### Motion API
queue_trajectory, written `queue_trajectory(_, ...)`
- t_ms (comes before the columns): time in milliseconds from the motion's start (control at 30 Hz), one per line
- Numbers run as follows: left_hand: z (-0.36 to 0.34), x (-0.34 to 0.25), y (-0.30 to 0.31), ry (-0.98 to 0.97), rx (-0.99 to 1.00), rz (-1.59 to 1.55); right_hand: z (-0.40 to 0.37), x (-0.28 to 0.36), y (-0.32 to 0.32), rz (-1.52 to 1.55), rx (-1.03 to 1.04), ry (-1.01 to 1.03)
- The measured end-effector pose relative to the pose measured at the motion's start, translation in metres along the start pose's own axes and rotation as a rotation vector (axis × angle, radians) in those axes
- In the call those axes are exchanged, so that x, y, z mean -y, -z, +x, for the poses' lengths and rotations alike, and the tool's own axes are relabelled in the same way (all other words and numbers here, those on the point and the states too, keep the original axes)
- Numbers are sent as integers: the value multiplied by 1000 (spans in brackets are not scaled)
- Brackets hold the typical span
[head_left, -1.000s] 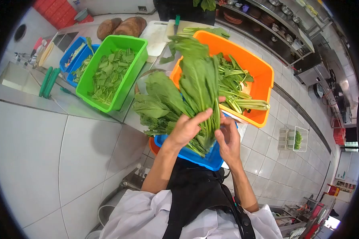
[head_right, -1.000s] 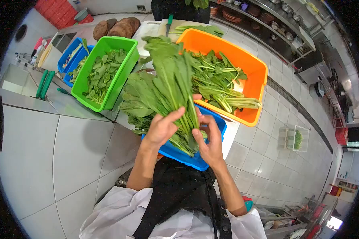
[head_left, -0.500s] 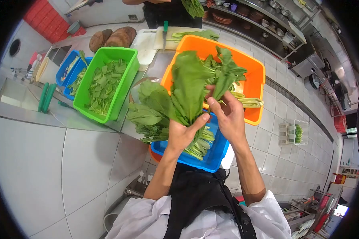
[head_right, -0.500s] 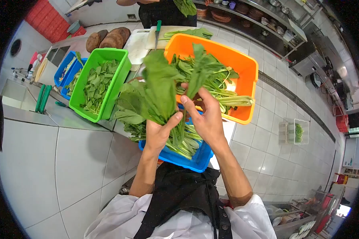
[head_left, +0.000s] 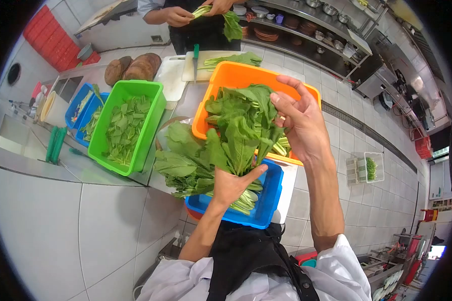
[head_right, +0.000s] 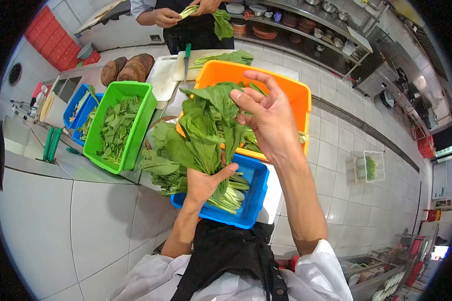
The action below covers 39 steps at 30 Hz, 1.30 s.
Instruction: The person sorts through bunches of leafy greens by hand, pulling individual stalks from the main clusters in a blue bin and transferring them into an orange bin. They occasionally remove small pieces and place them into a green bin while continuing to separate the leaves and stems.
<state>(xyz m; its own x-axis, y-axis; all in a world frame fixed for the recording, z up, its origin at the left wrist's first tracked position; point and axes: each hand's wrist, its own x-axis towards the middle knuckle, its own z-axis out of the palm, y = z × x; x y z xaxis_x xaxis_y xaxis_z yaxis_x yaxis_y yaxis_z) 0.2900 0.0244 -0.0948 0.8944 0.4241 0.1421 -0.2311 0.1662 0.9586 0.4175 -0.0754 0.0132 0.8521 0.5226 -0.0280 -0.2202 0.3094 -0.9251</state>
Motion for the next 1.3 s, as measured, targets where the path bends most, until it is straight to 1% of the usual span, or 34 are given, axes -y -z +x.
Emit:
queue_trajectory(33, 0, 0, 0, -5, -1, -1, 0, 2, -2, -2, 4, 4)
queue_trajectory(100, -1, -1, 0, 107, -20, -110, -3, 8, -9, -226, 27, 301)
queue_trajectory(133, 2, -3, -1, 104, -22, -111, -5, 11, -14, -247, 32, 356)
queue_trajectory(167, 5, -5, -1, 52, -17, -108, -6, 11, -15, -247, 34, 356)
queue_trajectory(200, 7, -6, -1, 1, -10, -104, -6, 11, -16, -269, 48, 425)
queue_trajectory(233, 10, -5, -2, 0, -11, -105, -6, 11, -17, -291, 62, 494)
queue_trajectory(267, 12, -2, -3, -22, -28, -141, -6, 11, -18, -292, 63, 495)
queue_trajectory(333, 14, 3, -2, -49, -45, -177, -6, 11, -20, -339, 74, 558)
queue_trajectory(433, 15, 5, 2, -35, -1, -233, -2, 12, -13, -406, 71, 604)
queue_trajectory(500, 16, 4, 3, -65, 32, -266, -4, 13, -10, -400, 65, 590)
queue_trajectory(633, 14, 1, 4, -41, 44, -260, -5, 12, -5, -360, 72, 585)
queue_trajectory(767, 13, 0, 4, 10, 48, -340, -6, 9, -3, -303, 59, 627)
queue_trajectory(833, 14, 2, 4, 40, 52, -373, -3, 5, -2, -278, 115, 668)
queue_trajectory(867, 16, 4, 4, 125, 44, -431, -5, 0, -1, -275, 114, 659)
queue_trajectory(900, 19, 8, 5, 207, 34, -489, -5, -7, -1, -420, -42, 657)
queue_trajectory(933, 23, 13, 8, 220, 40, -401, -5, -16, 0, -564, -200, 651)
queue_trajectory(967, 24, 15, 7, 219, 37, -399, -8, -33, 8, -574, -221, 564)
queue_trajectory(1000, 25, 13, 3, 167, -6, -346, -13, -51, 17, -586, -238, 479)
queue_trajectory(1033, 25, 11, 1, 122, -51, -293, -22, -62, 17, -732, -193, 348)
queue_trajectory(1067, 23, 8, 4, 113, 12, -315, -30, -69, 16, -873, -148, 208)
queue_trajectory(1100, 22, 11, 5, 124, 13, -312, -32, -65, 11, -677, -45, -12)
queue_trajectory(1167, 21, 17, 6, 109, -75, -237, -37, -81, 18, -476, -53, -16)
queue_trajectory(1200, 18, 14, 10, 179, -31, -321, -38, -81, 19, -475, -56, -23)
queue_trajectory(1233, 15, 16, 13, 186, -31, -319, -41, -79, 19, -339, -86, 10)
queue_trajectory(1267, 13, 19, 16, 221, 4, -401, -42, -77, 18, -204, -115, 46)
queue_trajectory(1300, 12, 22, 20, 255, 40, -482, -42, -74, 17, -203, -118, 45)
